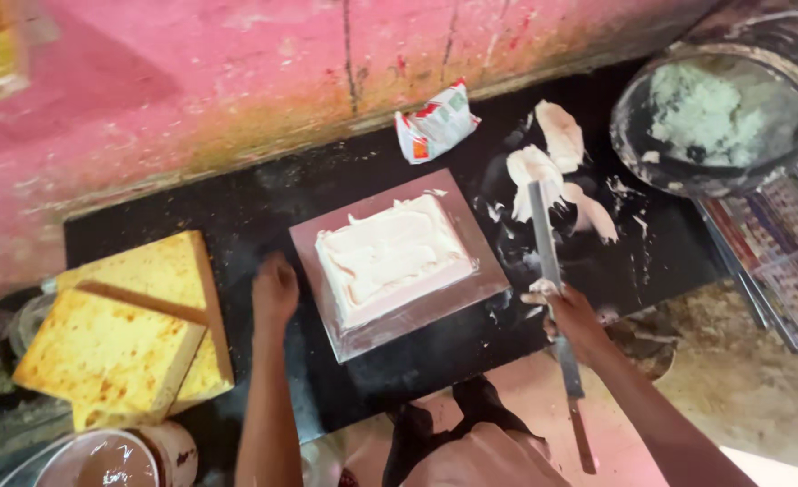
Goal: The person applies white frosting to the top and sides of a rectangular cake with a knife, smoothing it over the surface.
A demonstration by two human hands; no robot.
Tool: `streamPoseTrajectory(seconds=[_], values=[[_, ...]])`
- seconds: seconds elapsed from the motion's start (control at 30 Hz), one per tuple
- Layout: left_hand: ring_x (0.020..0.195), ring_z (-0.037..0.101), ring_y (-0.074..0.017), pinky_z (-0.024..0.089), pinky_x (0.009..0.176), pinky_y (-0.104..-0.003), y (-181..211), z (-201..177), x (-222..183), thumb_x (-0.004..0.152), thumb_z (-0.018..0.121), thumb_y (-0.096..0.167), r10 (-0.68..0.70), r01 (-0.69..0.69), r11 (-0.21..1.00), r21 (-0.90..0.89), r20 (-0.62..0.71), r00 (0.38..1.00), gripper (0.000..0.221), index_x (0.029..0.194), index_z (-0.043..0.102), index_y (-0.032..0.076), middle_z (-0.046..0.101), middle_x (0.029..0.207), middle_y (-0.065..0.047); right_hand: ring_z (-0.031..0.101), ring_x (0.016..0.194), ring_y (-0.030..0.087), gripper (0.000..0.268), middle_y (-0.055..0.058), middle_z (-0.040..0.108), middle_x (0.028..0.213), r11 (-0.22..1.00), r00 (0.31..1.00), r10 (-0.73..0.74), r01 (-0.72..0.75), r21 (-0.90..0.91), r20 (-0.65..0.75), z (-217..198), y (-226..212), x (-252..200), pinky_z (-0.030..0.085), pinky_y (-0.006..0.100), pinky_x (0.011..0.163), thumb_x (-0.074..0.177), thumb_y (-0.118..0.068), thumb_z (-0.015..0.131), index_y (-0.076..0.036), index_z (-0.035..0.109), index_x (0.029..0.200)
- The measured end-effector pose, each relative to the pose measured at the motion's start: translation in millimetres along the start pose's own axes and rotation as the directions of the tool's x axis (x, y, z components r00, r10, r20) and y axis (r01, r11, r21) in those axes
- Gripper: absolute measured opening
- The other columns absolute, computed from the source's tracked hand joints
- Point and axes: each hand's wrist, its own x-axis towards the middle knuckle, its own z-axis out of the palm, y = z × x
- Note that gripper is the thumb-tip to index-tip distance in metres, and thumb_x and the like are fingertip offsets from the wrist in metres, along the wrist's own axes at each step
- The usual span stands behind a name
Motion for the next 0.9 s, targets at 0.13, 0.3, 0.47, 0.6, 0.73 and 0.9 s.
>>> streamPoseTrajectory(seconds=[0.13,0.3,0.47,0.6,0.73,0.9], values=[[0.112,0.06,-0.0494,0.05,0.091,-0.052,17.1,2.6,80.2,0.101,0.048,0.001,0.273,-0.276,0.912,-0.302,-0.053,0.961,0.071,0.166,0.019,0.002,0.063,0.129,-0.029,0.043,0.051,0.013,0.02,0.016,0.059,0.097,0.982,0.987,0.163,-0.164,0.099,0.01,10.3,7.6,16.0,0.037,0.031,0.046,0.109,-0.026,0.045,-0.01,0.053,0.118],[0.097,0.066,-0.0446,0.053,0.086,-0.052,21.1,1.4,57.4,0.095,0.047,0.001,0.257,-0.255,0.947,-0.197,-0.015,0.966,0.068,0.161,0.028,0.002,0.071,0.108,-0.023,0.043,0.051,0.009,0.016,0.01,0.07,0.124,0.782,0.972,0.187,-0.237,0.577,0.145,21.9,47.4,37.2,0.038,0.027,0.046,0.107,-0.031,0.04,-0.018,0.049,0.106],[0.07,0.06,-0.0333,0.05,0.068,-0.041,27.5,-54.1,-102.3,0.1,0.056,0.006,-0.25,0.233,0.95,-0.207,-0.059,0.967,0.063,0.159,0.035,0.007,0.061,0.083,-0.02,0.045,0.05,0.01,0.023,0.009,0.073,0.131,0.792,0.927,-0.035,-0.202,0.576,0.374,36.1,-16.8,123.6,0.041,0.025,0.047,0.107,-0.035,0.043,-0.016,0.057,0.109],[0.087,0.061,-0.0238,0.054,0.082,-0.034,75.7,-52.9,-226.8,0.105,0.049,0.004,-0.237,0.153,0.913,-0.379,-0.185,0.954,0.068,0.164,0.018,0.001,0.063,0.107,-0.014,0.048,0.055,0.011,0.021,0.017,0.072,0.138,0.918,0.89,-0.117,-0.073,0.391,0.442,34.8,-82.2,123.1,0.044,0.027,0.053,0.115,-0.024,0.041,-0.008,0.055,0.114],[0.12,0.06,-0.03,0.047,0.106,-0.039,108.6,-46.5,-269.6,0.103,0.05,0.006,-0.328,0.25,0.887,-0.389,-0.151,0.932,0.074,0.165,0.01,0.005,0.056,0.142,-0.023,0.042,0.037,0.01,0.026,0.011,0.071,0.108,0.932,0.915,-0.232,0.306,-0.193,0.331,22.6,-94.5,77.0,0.036,0.028,0.035,0.105,-0.021,0.038,-0.015,0.045,0.129],[0.157,0.02,-0.04,0.019,0.124,-0.047,161.7,-20.6,-262.9,0.102,0.049,0.012,-0.665,0.224,0.404,-0.887,-0.117,0.737,0.093,0.161,-0.023,0.01,0.01,0.169,-0.032,0.041,0.039,0.01,0.034,0.002,0.044,0.063,0.739,0.825,-0.335,0.53,-0.416,0.455,41.6,-106.3,123.7,0.034,0.03,0.037,0.107,-0.014,0.046,-0.009,0.052,0.141]])
